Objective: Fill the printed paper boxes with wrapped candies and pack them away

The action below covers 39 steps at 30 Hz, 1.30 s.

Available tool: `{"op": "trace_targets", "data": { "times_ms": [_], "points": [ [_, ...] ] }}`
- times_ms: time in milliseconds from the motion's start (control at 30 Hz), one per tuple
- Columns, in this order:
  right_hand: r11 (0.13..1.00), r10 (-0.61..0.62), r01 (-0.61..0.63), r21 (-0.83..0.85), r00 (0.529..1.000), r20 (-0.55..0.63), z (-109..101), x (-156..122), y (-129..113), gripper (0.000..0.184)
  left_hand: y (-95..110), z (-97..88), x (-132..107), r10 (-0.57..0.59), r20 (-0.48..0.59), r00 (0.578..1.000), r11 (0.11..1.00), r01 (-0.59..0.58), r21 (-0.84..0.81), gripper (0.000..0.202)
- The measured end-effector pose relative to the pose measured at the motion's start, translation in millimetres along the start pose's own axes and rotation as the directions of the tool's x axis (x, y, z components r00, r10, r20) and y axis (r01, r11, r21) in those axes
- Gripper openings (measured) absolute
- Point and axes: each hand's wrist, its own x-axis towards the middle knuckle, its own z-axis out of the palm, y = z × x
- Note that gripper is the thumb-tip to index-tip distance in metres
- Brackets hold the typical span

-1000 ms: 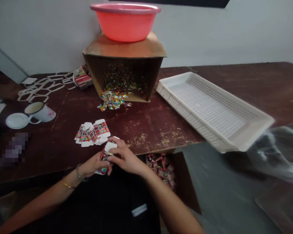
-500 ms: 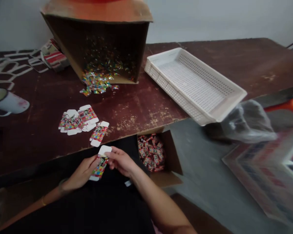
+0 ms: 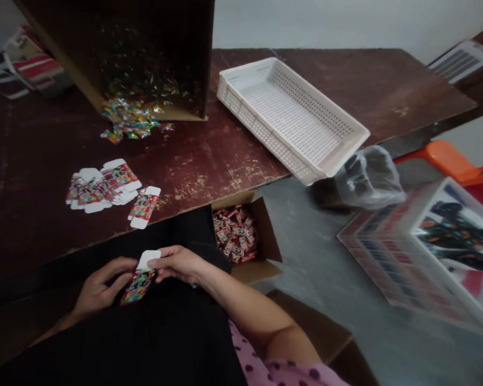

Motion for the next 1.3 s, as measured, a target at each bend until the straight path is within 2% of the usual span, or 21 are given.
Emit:
{"op": "trace_targets", "data": {
  "times_ms": [67, 167, 267, 367, 467, 533, 600, 667, 800, 900, 933, 967, 1033, 1100, 1167, 1200, 1300],
  "points": [
    [0.999, 0.021, -0.02, -0.037, 0.999, 0.025, 2, 2, -1, 0.043, 6, -2.1, 2, 0.038, 0.006, 0.999, 0.999, -0.038, -0.019, 0.019],
    [0.992, 0.021, -0.015, -0.123, 0.999, 0.048, 6, 7, -2, 0.047, 8, -3.9, 4, 0.023, 0.098, 0.995, 0.999, -0.02, -0.035, 0.017],
    [0.949, -0.13, 0.13, -0.288, 0.991, 0.019, 13, 9, 1, 0.035, 4, -5.7, 2, -0.134, 0.063, 0.989, 0.989, 0.137, -0.05, 0.017],
    [0.842, -0.316, 0.274, -0.465, 0.949, -0.013, 21, 9, 5, 0.049, 1, -7.7, -2, -0.255, 0.025, 0.967, 0.962, 0.256, -0.095, 0.021],
    [0.805, -0.343, 0.296, -0.515, 0.939, 0.002, 26, 12, 6, 0.039, -4, -5.5, -5, -0.352, 0.019, 0.936, 0.914, 0.349, -0.206, 0.024],
    [0.765, -0.353, 0.297, -0.572, 0.936, 0.014, 26, 17, 4, 0.034, -9, -0.6, -7, -0.442, 0.021, 0.897, 0.834, 0.419, -0.359, 0.027],
    [0.641, -0.43, 0.338, -0.689, 0.902, 0.041, 25, 20, 2, 0.025, -16, 4.9, -9, -0.513, 0.023, 0.858, 0.723, 0.446, -0.528, 0.028],
    [0.483, -0.491, 0.391, -0.783, 0.862, 0.127, 24, 20, -2, 0.02, -21, 7.7, -10, -0.54, 0.028, 0.841, 0.644, 0.435, -0.63, 0.03],
    [0.275, -0.453, 0.449, -0.85, 0.841, 0.298, 26, 12, -8, 0.026, -21, 0.9, -10, -0.507, 0.114, 0.855, 0.659, 0.469, -0.588, 0.044],
    [0.121, -0.416, 0.455, -0.882, 0.83, 0.371, 29, 7, -9, 0.03, -17, -8.1, -8, -0.495, 0.214, 0.842, 0.686, 0.53, -0.499, 0.053],
    [0.097, -0.398, 0.464, -0.88, 0.829, 0.393, 30, 8, -7, 0.03, -15, -10.7, -7, -0.494, 0.241, 0.836, 0.691, 0.545, -0.474, 0.052],
    [0.105, -0.389, 0.476, -0.873, 0.828, 0.404, 30, 9, -4, 0.029, -14, -13.0, -6, -0.492, 0.261, 0.831, 0.696, 0.555, -0.455, 0.051],
    [0.22, -0.433, 0.483, -0.848, 0.827, 0.359, 29, 13, 5, 0.026, -12, -16.9, -5, -0.493, 0.273, 0.826, 0.709, 0.563, -0.426, 0.048],
    [0.372, -0.528, 0.464, -0.804, 0.818, 0.228, 28, 17, 15, 0.025, -10, -20.4, -4, -0.498, 0.243, 0.833, 0.726, 0.553, -0.408, 0.048],
    [0.45, -0.586, 0.448, -0.772, 0.801, 0.123, 27, 20, 24, 0.027, -8, -23.4, -3, -0.501, 0.212, 0.839, 0.741, 0.542, -0.396, 0.048],
    [0.449, -0.587, 0.451, -0.771, 0.8, 0.126, 27, 20, 26, 0.028, -8, -24.7, -3, -0.5, 0.209, 0.84, 0.745, 0.541, -0.39, 0.047],
    [0.371, -0.52, 0.476, -0.798, 0.818, 0.246, 27, 21, 24, 0.025, -9, -27.8, -2, -0.497, 0.249, 0.831, 0.748, 0.556, -0.363, 0.044]
  ]
}}
